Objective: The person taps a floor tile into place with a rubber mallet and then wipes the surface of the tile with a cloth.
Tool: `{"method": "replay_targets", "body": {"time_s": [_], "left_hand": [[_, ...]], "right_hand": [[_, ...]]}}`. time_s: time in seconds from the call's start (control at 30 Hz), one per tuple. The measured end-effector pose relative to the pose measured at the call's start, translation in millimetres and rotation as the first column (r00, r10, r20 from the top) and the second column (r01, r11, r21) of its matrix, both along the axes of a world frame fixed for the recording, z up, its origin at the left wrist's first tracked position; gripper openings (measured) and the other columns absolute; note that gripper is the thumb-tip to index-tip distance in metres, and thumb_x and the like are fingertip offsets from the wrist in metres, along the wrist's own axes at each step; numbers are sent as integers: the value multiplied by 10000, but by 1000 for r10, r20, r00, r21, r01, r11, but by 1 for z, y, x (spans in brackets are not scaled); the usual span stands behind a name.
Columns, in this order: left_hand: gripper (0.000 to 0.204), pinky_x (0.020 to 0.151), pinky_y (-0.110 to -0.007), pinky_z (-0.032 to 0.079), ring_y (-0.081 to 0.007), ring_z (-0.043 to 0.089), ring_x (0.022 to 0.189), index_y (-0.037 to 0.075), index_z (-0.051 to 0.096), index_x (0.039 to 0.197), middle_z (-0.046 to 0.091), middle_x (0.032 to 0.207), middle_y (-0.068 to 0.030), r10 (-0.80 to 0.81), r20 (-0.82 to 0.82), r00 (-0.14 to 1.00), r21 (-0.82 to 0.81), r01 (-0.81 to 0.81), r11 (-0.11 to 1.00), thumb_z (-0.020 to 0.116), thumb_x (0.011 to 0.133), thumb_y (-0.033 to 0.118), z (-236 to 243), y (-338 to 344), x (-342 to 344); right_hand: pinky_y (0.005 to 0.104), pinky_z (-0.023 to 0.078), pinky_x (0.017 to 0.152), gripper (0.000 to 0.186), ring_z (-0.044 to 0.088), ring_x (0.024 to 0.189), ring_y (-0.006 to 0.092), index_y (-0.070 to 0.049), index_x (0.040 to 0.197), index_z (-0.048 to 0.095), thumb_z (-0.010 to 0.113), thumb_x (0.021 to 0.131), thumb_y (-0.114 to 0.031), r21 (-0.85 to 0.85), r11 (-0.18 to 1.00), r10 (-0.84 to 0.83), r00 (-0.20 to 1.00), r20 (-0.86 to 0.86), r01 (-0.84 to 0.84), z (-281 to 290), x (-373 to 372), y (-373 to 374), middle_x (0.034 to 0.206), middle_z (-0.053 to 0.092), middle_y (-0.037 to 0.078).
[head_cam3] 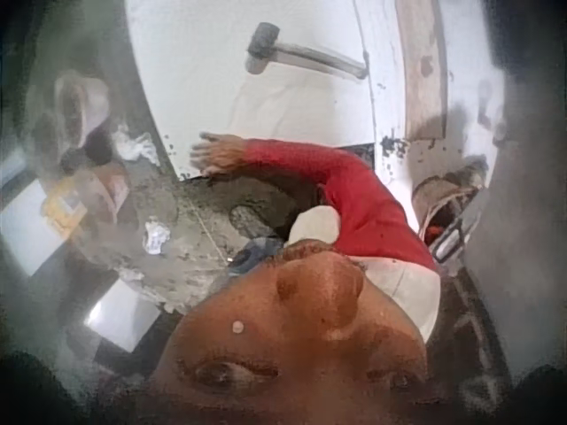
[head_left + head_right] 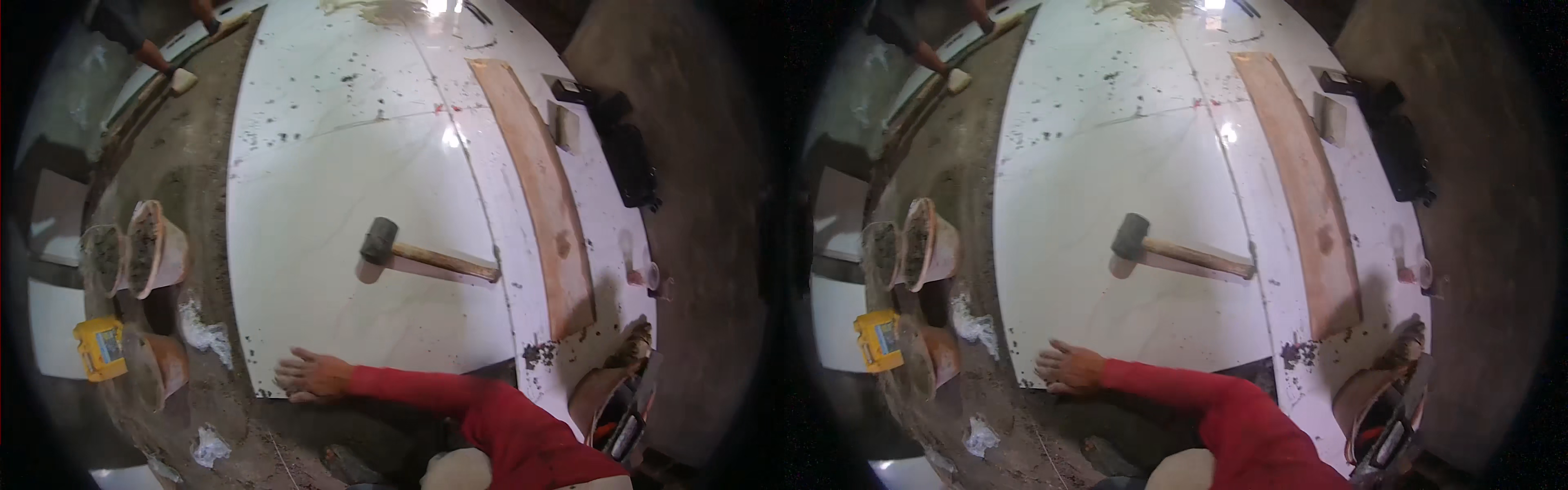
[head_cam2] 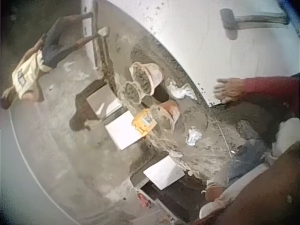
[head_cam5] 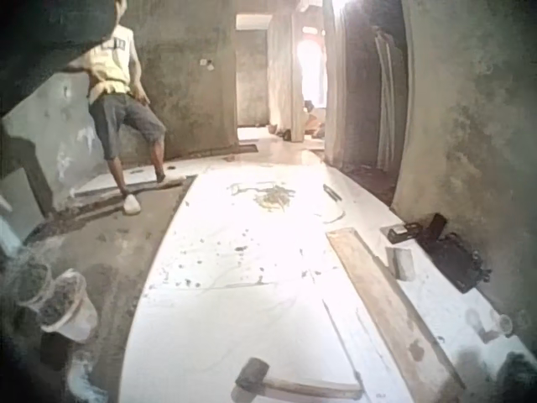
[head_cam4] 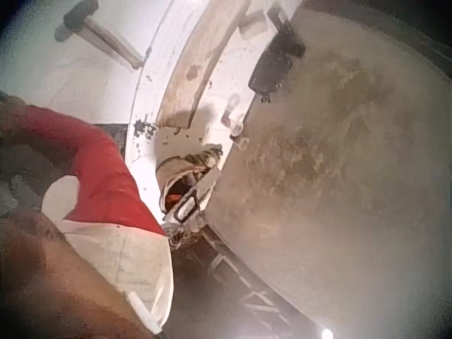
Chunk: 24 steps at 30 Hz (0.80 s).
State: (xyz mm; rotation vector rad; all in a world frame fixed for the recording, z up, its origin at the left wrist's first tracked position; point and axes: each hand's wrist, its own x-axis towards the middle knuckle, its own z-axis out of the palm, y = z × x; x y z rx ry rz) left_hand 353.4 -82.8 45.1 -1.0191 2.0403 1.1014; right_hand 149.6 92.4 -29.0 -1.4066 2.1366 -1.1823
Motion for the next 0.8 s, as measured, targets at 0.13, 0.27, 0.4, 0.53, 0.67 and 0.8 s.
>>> {"method": "replay_targets", "body": {"time_s": [0.13,0.27,0.4,0.53,0.67,0.8], "left_hand": [[469,847,-313,497,-145,621,983,45,630,1291,652,1083,-45,-22,6,1000,-6,22,1000,547,1018,418,17,-11,16],[473,846,-312,496,-145,620,984,46,630,1292,651,1084,-45,-13,8,1000,-18,13,1000,547,1017,422,36,-30,33],[477,845,-312,495,-144,619,984,47,630,1293,650,1086,-45,-42,3,999,20,42,999,547,1016,426,33,-8,31],[481,845,-311,494,-143,618,985,48,630,1293,649,1087,-44,46,67,997,-23,-45,999,547,1015,431,69,-34,56],[485,844,-311,493,-142,616,986,48,630,1294,649,1089,-44,39,182,982,13,-42,999,547,1013,435,73,-21,57],[489,843,-310,492,-141,615,987,49,630,1295,648,1090,-43,105,267,958,-5,-107,994,547,1012,439,81,-31,69]], "right_hand": [[587,141,1240,652,270,1516,387,-34,1531,376,509,1023,-421,92,824,-491,786,-376,559,10,-14,62,1643,288,184],[603,159,1227,762,233,1531,383,-28,1559,335,504,1000,-517,149,591,-743,607,-280,792,29,-15,58,1643,286,190],[530,161,1249,777,217,1546,310,-7,1553,335,459,1010,-550,105,865,-450,850,-275,491,17,20,38,1653,275,164],[509,162,1258,757,253,1529,273,-23,1560,325,429,1024,-547,126,843,-480,837,-264,523,14,24,7,1657,275,128],[499,102,1269,807,189,1556,269,-27,1580,289,453,1005,-570,217,656,-687,691,-227,723,11,48,101,1670,245,130],[530,118,1261,882,133,1572,288,-15,1592,251,513,970,-583,348,417,-805,519,-287,840,24,70,153,1678,222,147]]}}
